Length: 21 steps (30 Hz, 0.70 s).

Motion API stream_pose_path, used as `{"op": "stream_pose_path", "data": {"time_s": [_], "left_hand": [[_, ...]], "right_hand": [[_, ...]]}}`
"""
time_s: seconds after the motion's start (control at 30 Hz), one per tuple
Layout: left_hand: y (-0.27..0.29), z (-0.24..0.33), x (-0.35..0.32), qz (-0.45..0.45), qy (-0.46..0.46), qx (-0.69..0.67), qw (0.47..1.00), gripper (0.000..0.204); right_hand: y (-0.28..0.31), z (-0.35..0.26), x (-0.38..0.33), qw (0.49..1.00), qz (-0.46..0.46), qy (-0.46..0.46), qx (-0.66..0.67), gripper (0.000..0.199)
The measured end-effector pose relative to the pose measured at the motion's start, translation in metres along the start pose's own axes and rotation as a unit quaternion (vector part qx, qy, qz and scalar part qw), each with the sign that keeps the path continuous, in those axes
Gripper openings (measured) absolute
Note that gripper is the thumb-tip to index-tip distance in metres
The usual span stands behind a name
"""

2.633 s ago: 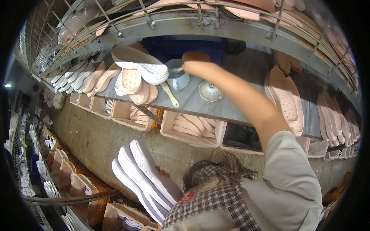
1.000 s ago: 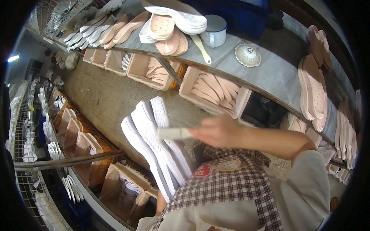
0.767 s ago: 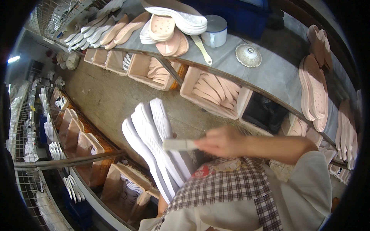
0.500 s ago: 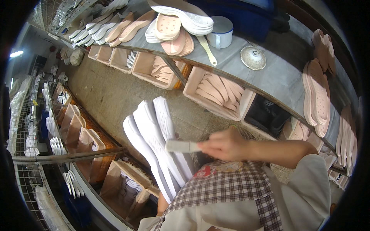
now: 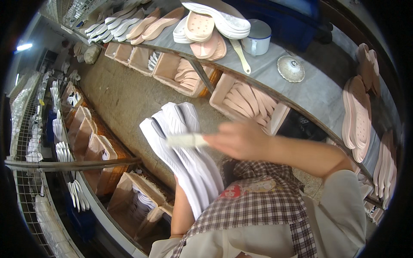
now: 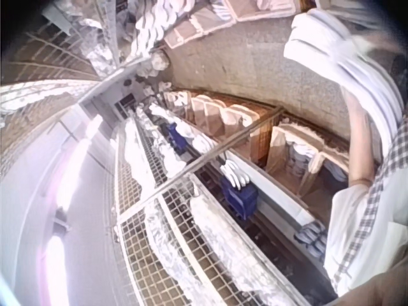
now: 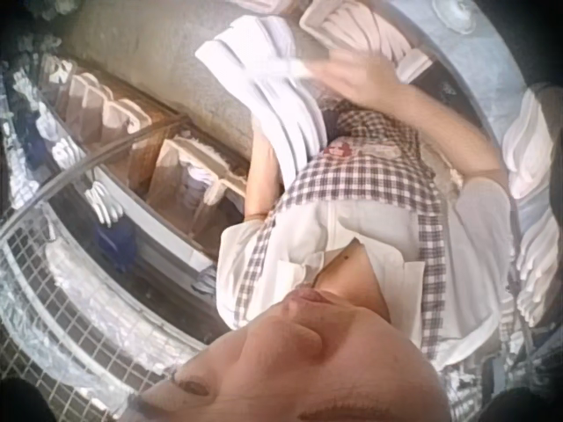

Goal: The person picks up white and gray slippers from a shelf, stacks them, and places them into bins. They also use a brush to clean the slippers before stacking them.

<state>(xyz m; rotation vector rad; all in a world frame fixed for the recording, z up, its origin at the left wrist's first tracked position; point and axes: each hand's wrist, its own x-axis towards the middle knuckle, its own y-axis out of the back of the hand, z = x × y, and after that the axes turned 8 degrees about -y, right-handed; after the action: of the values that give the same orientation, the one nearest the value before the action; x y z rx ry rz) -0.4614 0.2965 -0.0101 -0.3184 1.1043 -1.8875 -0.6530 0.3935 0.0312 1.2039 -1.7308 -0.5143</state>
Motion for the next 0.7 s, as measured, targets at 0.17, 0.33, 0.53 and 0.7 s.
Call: {"op": "stream_pose_path", "data": {"time_s": [0.17,0.33,0.53,0.7], "left_hand": [[0.015,-0.004,0.001,-0.002,0.007,-0.007,1.000,0.044],[0.015,-0.003,0.005,0.001,0.009,-0.005,1.000,0.044],[0.015,-0.001,0.002,-0.003,0.013,-0.002,1.000,0.043],[0.013,-0.003,0.004,-0.006,0.020,0.006,1.000,0.043]], "right_hand": [[0.003,-0.010,0.004,0.997,0.048,0.060,0.033,0.018],[-0.001,-0.001,0.015,0.997,0.047,-0.031,0.056,0.020],[0.000,-0.004,0.001,0.994,0.039,0.031,0.099,0.020],[0.001,0.002,0.016,0.989,0.055,-0.070,0.117,0.021]]}}
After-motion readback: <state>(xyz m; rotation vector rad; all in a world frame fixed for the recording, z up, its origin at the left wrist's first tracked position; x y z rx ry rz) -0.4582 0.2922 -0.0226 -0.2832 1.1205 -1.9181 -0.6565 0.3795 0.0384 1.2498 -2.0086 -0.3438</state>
